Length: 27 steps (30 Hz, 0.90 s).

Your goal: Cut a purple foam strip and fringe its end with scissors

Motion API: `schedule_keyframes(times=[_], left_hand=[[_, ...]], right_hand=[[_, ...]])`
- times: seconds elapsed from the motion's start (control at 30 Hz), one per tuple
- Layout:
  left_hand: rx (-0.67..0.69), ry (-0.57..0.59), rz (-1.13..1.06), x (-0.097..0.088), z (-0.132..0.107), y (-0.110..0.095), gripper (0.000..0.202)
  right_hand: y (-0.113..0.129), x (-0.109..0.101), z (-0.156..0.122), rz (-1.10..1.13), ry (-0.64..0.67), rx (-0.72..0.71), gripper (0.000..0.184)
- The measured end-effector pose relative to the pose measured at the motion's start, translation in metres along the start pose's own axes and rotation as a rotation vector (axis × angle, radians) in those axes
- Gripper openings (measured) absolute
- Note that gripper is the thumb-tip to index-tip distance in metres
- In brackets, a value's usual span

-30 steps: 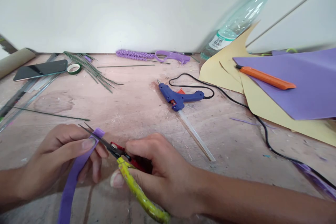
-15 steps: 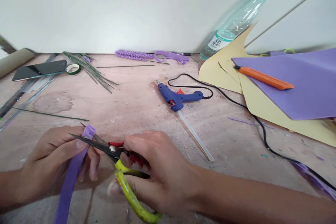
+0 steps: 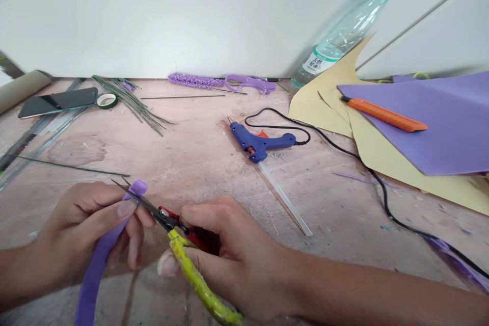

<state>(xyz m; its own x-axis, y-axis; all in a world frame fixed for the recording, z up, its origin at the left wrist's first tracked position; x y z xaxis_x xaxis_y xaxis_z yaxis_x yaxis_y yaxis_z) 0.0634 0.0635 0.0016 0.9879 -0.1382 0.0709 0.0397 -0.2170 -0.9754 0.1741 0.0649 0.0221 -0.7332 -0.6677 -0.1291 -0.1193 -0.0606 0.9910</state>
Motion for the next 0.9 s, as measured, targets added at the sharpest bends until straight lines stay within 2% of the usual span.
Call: schedule_keyframes(times=[0.13,0.37,0.53,0.73,0.9], left_hand=[[-0.037,0.005,-0.022,0.0,-0.002,0.004,0.045],[-0.09,0.052,-0.061,0.005,-0.005,0.01,0.048],[-0.09,0.046,-0.024,0.003,-0.004,0.01,0.048],[-0.101,0.128,-0.039,0.011,-0.006,0.007,0.049],[-0.114,0.121,-0.043,0.01,-0.006,0.01,0.047]], right_hand=[[-0.008,-0.002,-0.001,-0.042,-0.018,0.054,0.058],[0.0,0.004,-0.001,0.087,0.054,0.035,0.048],[-0.008,-0.001,-0.002,0.03,0.015,0.04,0.051],[0.0,0.005,-0.002,0.08,0.045,-0.04,0.04],[-0.004,0.005,-0.002,0.084,0.051,0.039,0.042]])
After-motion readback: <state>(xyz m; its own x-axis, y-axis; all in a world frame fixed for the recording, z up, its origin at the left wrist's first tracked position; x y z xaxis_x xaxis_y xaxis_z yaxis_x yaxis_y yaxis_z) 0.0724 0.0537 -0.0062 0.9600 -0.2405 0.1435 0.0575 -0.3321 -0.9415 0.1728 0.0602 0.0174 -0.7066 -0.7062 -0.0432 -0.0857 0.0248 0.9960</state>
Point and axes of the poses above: each hand's wrist, its own z-axis towards the middle knuckle, its own x-axis out of the palm, y = z × x, the point moved 10 cm from there along z, towards the middle knuckle, and after that the axes turned 13 degrees about -y, right-handed, at the moved point
